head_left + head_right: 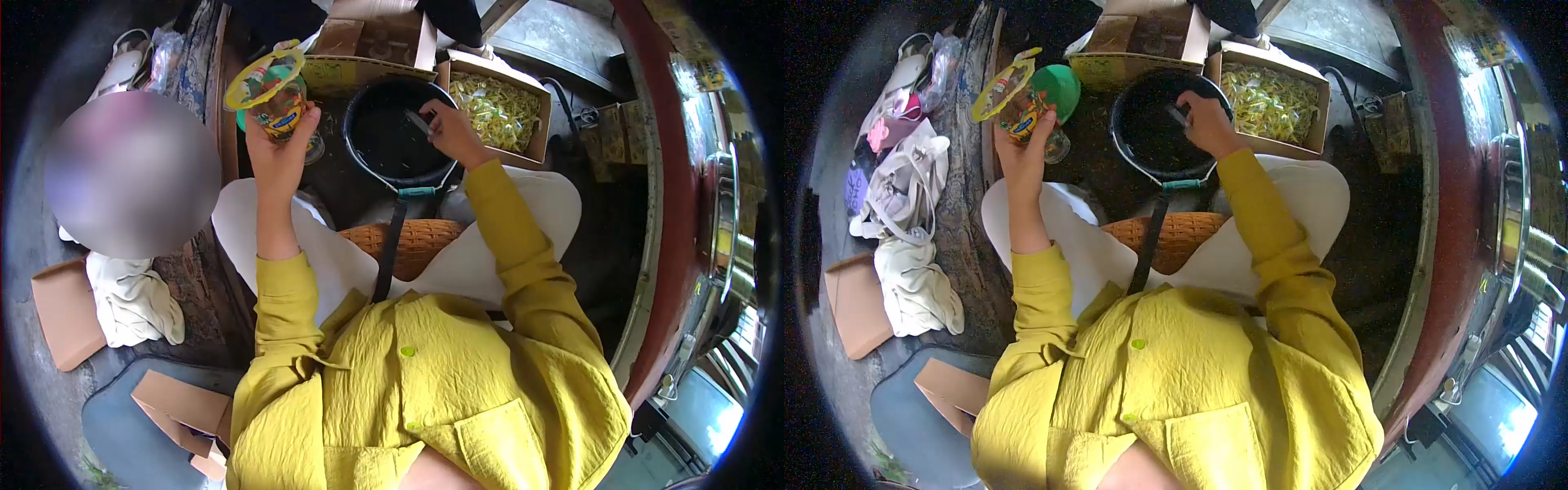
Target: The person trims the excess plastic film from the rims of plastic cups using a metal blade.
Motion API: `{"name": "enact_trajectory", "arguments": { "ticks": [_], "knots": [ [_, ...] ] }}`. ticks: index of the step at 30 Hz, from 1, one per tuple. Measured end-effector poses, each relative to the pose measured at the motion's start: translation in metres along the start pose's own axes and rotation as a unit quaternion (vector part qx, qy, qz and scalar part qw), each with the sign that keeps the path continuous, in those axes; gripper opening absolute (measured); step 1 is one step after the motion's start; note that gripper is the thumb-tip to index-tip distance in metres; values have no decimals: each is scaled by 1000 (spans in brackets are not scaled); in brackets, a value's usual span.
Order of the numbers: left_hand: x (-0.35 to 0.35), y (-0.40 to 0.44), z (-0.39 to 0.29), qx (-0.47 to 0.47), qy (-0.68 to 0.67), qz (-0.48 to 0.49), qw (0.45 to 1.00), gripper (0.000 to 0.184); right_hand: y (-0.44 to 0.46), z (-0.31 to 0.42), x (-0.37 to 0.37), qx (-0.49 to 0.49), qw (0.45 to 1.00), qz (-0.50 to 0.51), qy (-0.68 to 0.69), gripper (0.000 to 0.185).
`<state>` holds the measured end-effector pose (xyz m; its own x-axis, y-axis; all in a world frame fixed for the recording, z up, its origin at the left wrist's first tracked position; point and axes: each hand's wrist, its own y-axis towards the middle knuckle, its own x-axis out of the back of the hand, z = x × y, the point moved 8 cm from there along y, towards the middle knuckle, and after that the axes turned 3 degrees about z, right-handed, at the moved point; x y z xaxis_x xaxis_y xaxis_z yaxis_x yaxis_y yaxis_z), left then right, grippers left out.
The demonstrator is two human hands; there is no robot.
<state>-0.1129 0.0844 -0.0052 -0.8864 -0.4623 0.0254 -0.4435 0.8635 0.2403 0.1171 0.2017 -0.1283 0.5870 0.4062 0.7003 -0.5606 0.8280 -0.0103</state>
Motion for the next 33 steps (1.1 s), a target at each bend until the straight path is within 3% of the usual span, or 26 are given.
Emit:
{"name": "enact_trajectory", "arguments": {
  "ticks": [5, 6, 10, 13, 20, 28, 33],
  "knots": [
    [7, -22, 7, 17, 23, 0, 1000, 41, -35, -24, -17, -27, 997, 54, 43, 36],
    [7, -24, 8, 24, 13, -2, 1000, 41, -40, -21, -14, -69, 993, 81, 52, 27],
    [7, -26, 15, 39, 7, 2, 999, 41, -55, -2, 16, -80, 994, 34, 72, 15],
    [10, -37, 21, 54, 15, -1, 998, 41, -70, 6, 20, -87, 989, -12, 119, 16],
    [14, -50, 16, 48, 28, -8, 998, 42, -103, 10, 31, -32, 992, -92, 78, 28],
    [14, -41, 27, 53, 72, -18, 996, 48, -93, -25, 50, -126, 975, -140, 116, 58],
    [7, -24, 29, 61, 50, -35, 996, 46, -79, -45, 37, -130, 967, -171, 137, 59]
  ]
}}
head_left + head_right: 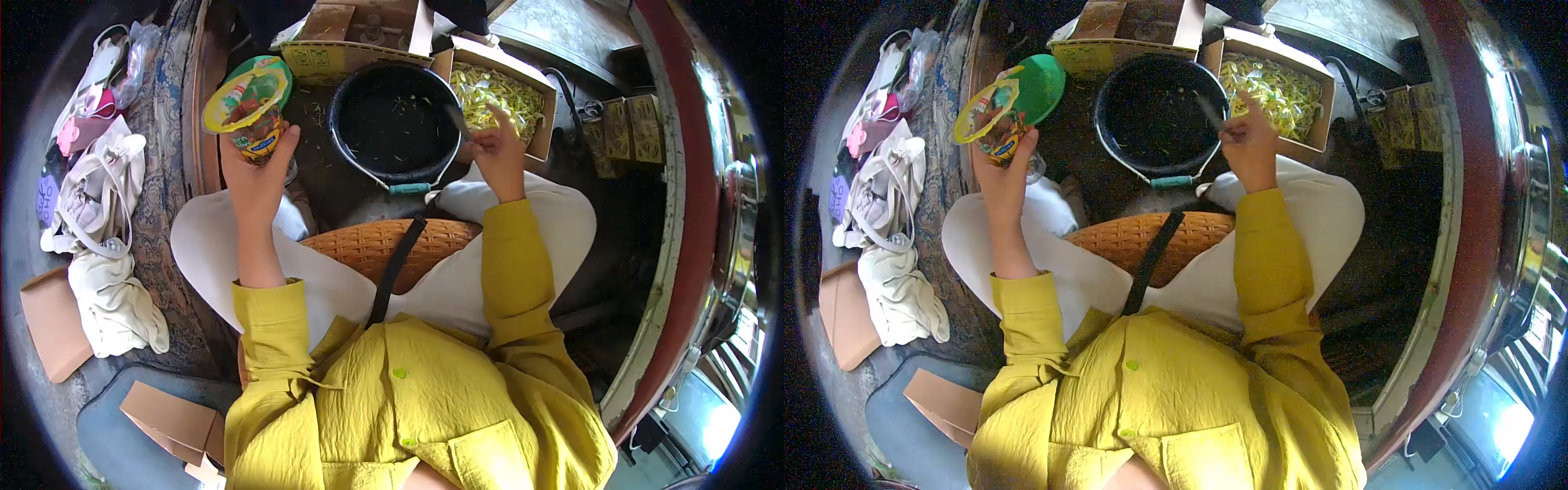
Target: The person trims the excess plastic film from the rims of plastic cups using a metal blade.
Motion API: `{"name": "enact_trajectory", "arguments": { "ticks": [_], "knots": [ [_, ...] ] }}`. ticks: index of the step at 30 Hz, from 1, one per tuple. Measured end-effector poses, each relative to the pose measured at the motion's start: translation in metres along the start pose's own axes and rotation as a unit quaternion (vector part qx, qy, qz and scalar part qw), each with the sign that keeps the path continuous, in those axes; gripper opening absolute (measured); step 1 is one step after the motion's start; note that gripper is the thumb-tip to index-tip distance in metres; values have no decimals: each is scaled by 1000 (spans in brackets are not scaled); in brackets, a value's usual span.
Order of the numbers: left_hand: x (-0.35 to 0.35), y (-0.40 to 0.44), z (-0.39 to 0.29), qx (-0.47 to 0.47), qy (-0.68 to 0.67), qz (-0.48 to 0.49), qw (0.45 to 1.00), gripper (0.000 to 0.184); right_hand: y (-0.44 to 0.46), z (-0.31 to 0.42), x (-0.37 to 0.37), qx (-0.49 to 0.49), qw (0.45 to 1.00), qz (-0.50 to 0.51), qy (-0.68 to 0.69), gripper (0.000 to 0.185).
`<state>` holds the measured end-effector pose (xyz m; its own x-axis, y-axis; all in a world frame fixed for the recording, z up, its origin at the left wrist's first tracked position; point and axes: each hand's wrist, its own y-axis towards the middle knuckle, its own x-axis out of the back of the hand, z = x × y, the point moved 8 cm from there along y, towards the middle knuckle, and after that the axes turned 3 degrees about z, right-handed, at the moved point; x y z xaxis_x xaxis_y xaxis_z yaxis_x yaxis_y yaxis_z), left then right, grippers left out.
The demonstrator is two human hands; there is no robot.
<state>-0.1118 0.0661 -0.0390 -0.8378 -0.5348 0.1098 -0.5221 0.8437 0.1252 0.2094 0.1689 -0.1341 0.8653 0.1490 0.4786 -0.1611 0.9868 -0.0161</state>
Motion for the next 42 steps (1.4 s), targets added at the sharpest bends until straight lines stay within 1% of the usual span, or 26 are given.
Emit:
{"name": "enact_trajectory", "arguments": {
  "ticks": [2, 3, 6, 8, 12, 14, 15, 16, 18, 20, 21, 22, 24, 26, 27, 28, 29, 30, 32, 34, 35, 36, 37, 39, 40, 42],
  "knots": [
    [-2, 7, 4, -2, 0, -1, 1000, 46, 12, -33, -10, 5, 1000, 11, 6, 57],
    [-4, 9, 6, -2, 1, 3, 1000, 46, 17, -51, -7, -20, 999, -23, -25, 50],
    [-14, 16, 7, 9, 11, 11, 1000, 45, 13, -110, 19, -132, 960, -245, -26, 39],
    [-19, 19, 11, 12, 29, 17, 999, 44, 1, -178, 15, -185, 951, -229, -98, 30],
    [-23, 17, 27, 38, 36, 45, 998, 46, -43, -204, -13, -377, 885, -97, -255, 9],
    [-30, 17, 19, 28, 32, 31, 999, 43, -43, -225, -32, -365, 894, -34, -258, 9],
    [-32, 16, 23, 34, 30, 34, 998, 44, -42, -236, -45, -378, 877, 34, -294, 14],
    [-33, 15, 26, 41, 29, 37, 998, 44, -43, -243, -56, -346, 894, 57, -280, 14],
    [-37, 11, 32, 68, 35, 48, 996, 45, -55, -263, -67, -403, 849, 91, -330, 19],
    [-43, 10, 40, 84, 39, 57, 994, 44, -64, -277, -93, -395, 803, 286, -343, 22],
    [-44, 10, 44, 99, 64, 65, 991, 46, -69, -286, -108, -377, 780, 337, -370, 23],
    [-46, 10, 47, 96, 74, 75, 990, 46, -68, -280, -116, -354, 789, 348, -362, 22],
    [-49, 10, 53, 91, 95, 89, 987, 47, -65, -290, -142, -297, 832, 368, -292, 38],
    [-54, 11, 56, 105, 104, 104, 984, 49, -60, -288, -146, -287, 882, 309, -208, 37],
    [-56, 11, 59, 115, 115, 114, 980, 52, -70, -355, -165, -334, 907, 216, -136, 37],
    [-59, 11, 62, 126, 126, 125, 976, 56, -74, -365, -163, -373, 896, 214, -114, 42],
    [-63, 9, 64, 137, 110, 130, 976, 59, -76, -362, -161, -352, 894, 243, -132, 44],
    [-65, 10, 60, 105, 140, 135, 975, 53, -77, -363, -163, -330, 892, 270, -150, 46],
    [-70, 8, 57, 38, 197, 144, 969, 42, -83, -370, -170, -374, 887, 235, -138, 46],
    [-73, 3, 67, 83, 159, 134, 975, 42, -85, -365, -177, -367, 891, 234, -132, 42],
    [-75, -1, 69, 103, 156, 139, 973, 43, -83, -365, -178, -381, 895, 198, -121, 42],
    [-78, -2, 70, 122, 155, 145, 970, 43, -77, -364, -183, -325, 910, 191, -171, 37],
    [-85, -1, 61, 82, 237, 168, 953, 44, -77, -373, -186, -343, 907, 179, -167, 35],
    [-90, -5, 59, 88, 250, 204, 942, 46, -87, -393, -191, -404, 885, 178, -146, 35],
    [-94, -5, 59, 89, 256, 222, 936, 46, -81, -394, -196, -367, 882, 195, -222, 37],
    [-98, -4, 58, 112, 248, 214, 938, 44, -91, -405, -197, -410, 875, 180, -183, 39]
  ]
}}
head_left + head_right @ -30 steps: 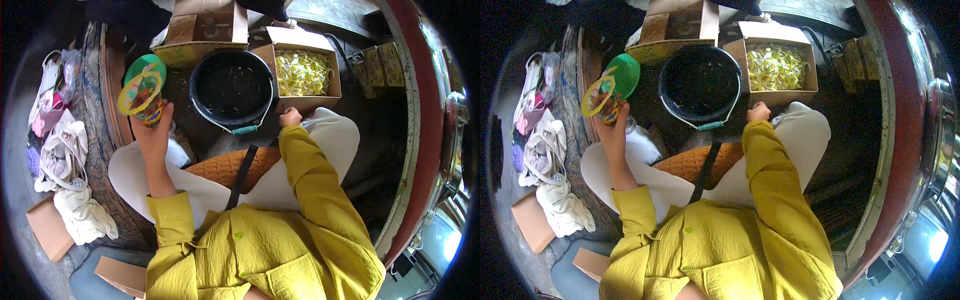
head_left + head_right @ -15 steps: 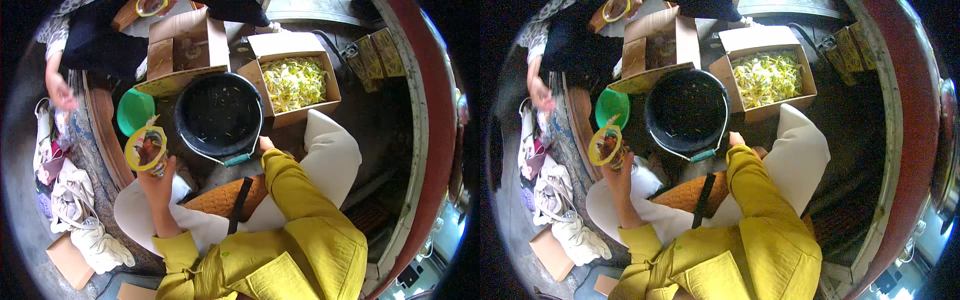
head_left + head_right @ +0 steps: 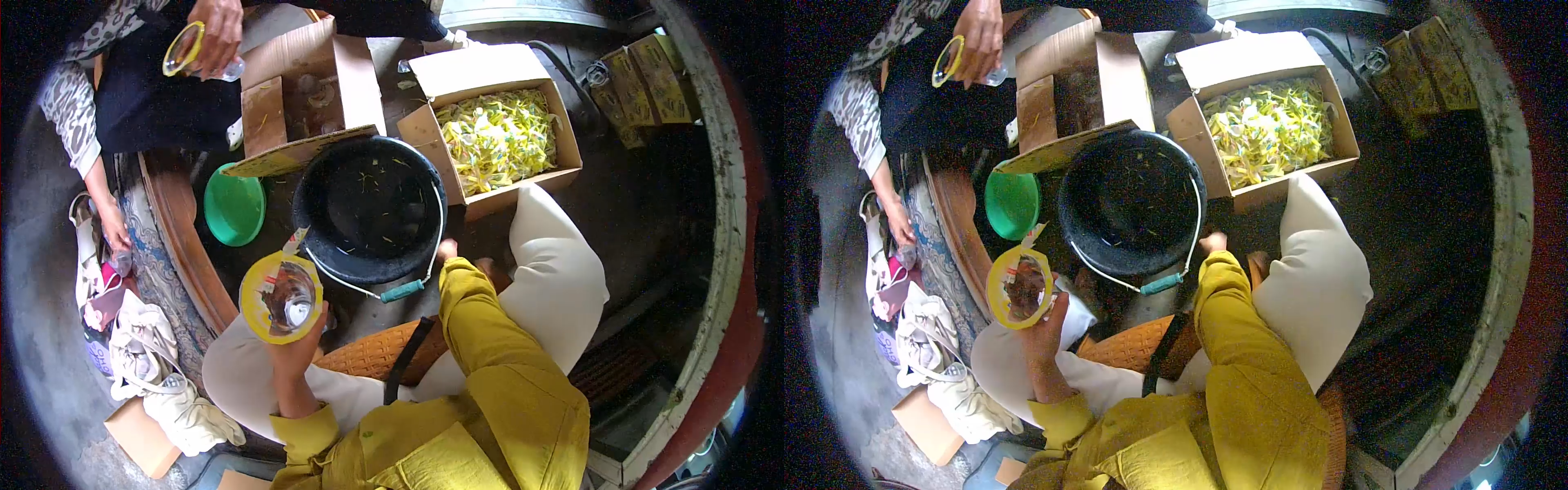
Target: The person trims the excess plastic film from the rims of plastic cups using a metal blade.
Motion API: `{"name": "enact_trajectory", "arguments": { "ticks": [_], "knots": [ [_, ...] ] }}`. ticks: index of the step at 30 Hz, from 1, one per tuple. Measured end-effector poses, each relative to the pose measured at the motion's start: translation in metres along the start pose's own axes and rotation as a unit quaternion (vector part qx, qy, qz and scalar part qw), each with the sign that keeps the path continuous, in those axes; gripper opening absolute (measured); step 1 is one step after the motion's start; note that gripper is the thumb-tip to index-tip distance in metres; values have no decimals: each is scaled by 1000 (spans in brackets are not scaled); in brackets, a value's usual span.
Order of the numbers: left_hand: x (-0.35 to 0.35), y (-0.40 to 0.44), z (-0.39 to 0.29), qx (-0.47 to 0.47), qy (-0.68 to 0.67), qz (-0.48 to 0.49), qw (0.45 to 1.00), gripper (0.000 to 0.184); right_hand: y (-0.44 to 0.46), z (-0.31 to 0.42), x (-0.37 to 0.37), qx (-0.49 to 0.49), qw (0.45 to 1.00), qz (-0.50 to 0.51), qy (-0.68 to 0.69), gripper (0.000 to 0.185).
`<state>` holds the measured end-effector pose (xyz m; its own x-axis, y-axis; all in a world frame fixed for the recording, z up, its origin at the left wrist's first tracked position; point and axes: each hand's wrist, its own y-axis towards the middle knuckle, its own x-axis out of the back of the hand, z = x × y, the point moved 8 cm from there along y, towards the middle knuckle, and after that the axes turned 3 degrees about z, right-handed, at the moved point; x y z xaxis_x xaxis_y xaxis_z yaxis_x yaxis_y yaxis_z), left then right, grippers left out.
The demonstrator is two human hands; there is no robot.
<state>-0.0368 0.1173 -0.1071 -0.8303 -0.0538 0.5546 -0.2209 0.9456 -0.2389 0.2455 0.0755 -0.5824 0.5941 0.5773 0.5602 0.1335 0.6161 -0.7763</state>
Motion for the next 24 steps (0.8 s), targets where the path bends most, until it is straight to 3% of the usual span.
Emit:
{"name": "enact_trajectory", "arguments": {
  "ticks": [5, 9, 12, 13, 16, 17, 19, 22, 24],
  "knots": [
    [-6, 8, 0, 80, -2, -4, 997, 45, 5, -7, -9, -1, 999, -12, 40, 32],
    [-13, 12, -8, -57, 64, 26, 996, 56, 18, -16, -23, 77, 993, -18, 91, 28],
    [-14, 12, 2, 55, 22, 46, 997, 54, 27, -17, -36, 160, 978, 2, 134, 25],
    [-14, 13, -1, 53, 28, 45, 997, 56, 26, -18, -36, 174, 975, 3, 141, 24],
    [-15, 12, 3, 59, 7, 40, 997, 54, 35, -16, -39, 165, 981, -9, 102, 26],
    [-14, 12, -1, 15, 18, 37, 999, 54, -3, -1, 4, 68, 981, -57, 174, 29],
    [-12, 10, -8, -69, 39, 34, 996, 56, -10, 3, 10, 52, 988, -46, 141, 29],
    [-14, 11, -20, -106, 70, 33, 991, 55, -3, -1, 0, 53, 994, -21, 98, 29],
    [-13, 8, -11, -52, 38, 20, 998, 52, -1, 0, -5, 60, 995, -3, 78, 30]
  ]
}}
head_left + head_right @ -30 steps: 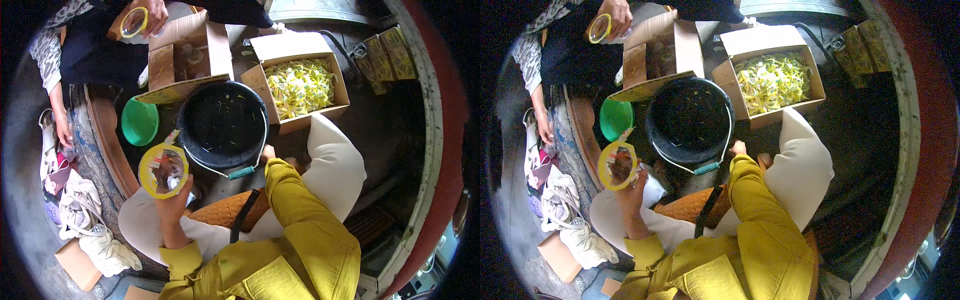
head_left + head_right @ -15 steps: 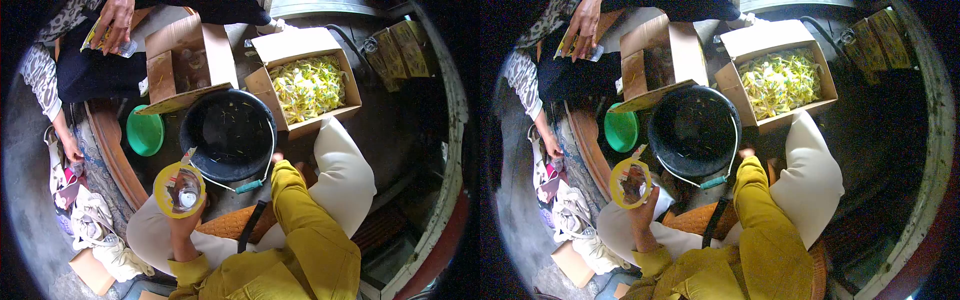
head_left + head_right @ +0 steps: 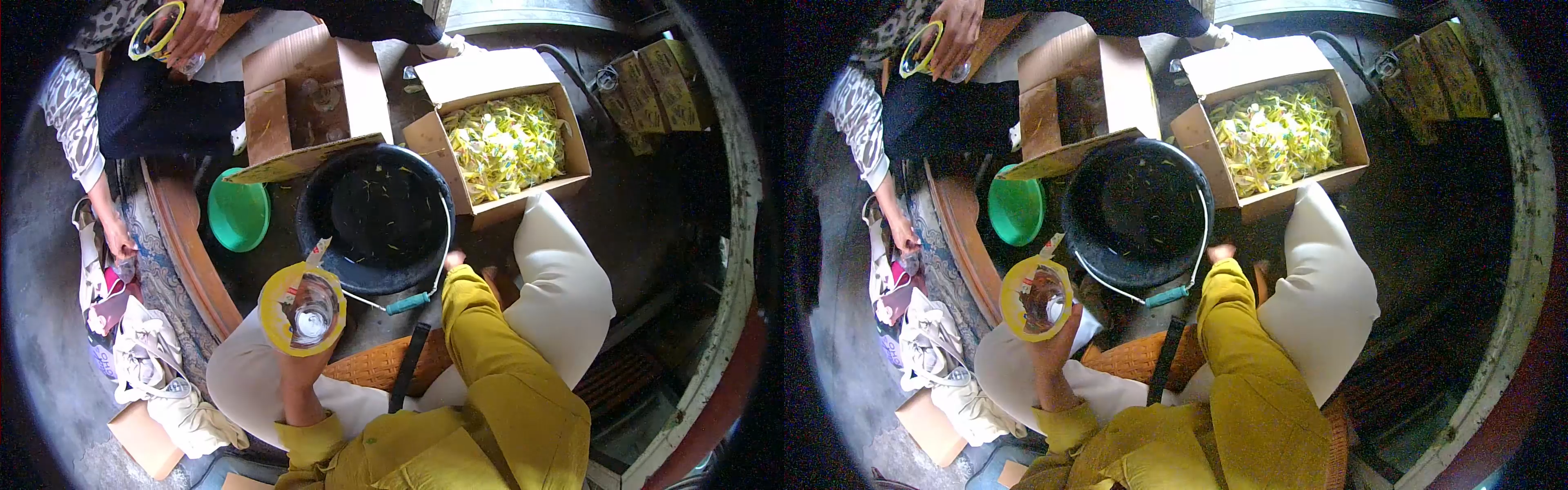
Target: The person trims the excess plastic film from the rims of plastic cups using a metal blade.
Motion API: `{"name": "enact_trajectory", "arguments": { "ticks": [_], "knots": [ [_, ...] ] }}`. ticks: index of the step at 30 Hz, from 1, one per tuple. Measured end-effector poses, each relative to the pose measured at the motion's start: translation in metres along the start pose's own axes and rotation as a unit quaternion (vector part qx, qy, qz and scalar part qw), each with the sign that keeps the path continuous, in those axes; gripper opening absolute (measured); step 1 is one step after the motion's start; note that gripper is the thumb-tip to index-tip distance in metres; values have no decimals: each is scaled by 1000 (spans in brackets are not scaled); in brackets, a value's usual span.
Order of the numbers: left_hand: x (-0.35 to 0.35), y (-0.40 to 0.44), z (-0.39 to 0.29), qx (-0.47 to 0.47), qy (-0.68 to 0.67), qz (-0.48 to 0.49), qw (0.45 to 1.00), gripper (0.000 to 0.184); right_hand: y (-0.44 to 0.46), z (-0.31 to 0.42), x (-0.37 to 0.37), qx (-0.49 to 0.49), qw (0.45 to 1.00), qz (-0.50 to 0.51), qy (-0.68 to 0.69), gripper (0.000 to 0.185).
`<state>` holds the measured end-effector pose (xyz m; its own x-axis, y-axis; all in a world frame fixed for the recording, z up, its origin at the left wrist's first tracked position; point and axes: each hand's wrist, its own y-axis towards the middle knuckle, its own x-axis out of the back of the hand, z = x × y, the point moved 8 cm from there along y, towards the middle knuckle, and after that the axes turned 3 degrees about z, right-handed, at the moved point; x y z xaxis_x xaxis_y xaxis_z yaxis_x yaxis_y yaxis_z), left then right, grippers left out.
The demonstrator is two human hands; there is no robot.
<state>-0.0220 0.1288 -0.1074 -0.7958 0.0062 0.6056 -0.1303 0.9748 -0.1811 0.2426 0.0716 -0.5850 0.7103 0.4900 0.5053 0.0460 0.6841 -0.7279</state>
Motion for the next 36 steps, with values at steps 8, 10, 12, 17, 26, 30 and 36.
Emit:
{"name": "enact_trajectory", "arguments": {
  "ticks": [8, 10, 12, 17, 26, 30, 36],
  "knots": [
    [5, 0, -2, -23, -34, -8, 999, 55, 13, 54, 84, 11, 964, 94, -247, 36],
    [9, -1, -3, -18, -61, -32, 997, 54, 20, 81, 140, 12, 943, 107, -315, 38],
    [13, -1, -13, -28, -30, -24, 999, 52, 22, 101, 201, 5, 920, 114, -374, 40],
    [23, -3, -38, -72, -59, -27, 995, 47, 13, 144, 310, 3, 896, 112, -429, 47],
    [30, -5, -39, -106, -121, -28, 987, 39, -18, 179, 335, 69, 931, 31, -357, 88],
    [22, 0, -32, -112, -102, -4, 988, 50, -26, 193, 343, 123, 960, 2, -250, 88],
    [16, 3, -44, -130, -144, -5, 981, 47, -44, 208, 363, 157, 957, -13, -242, 67]
  ]
}}
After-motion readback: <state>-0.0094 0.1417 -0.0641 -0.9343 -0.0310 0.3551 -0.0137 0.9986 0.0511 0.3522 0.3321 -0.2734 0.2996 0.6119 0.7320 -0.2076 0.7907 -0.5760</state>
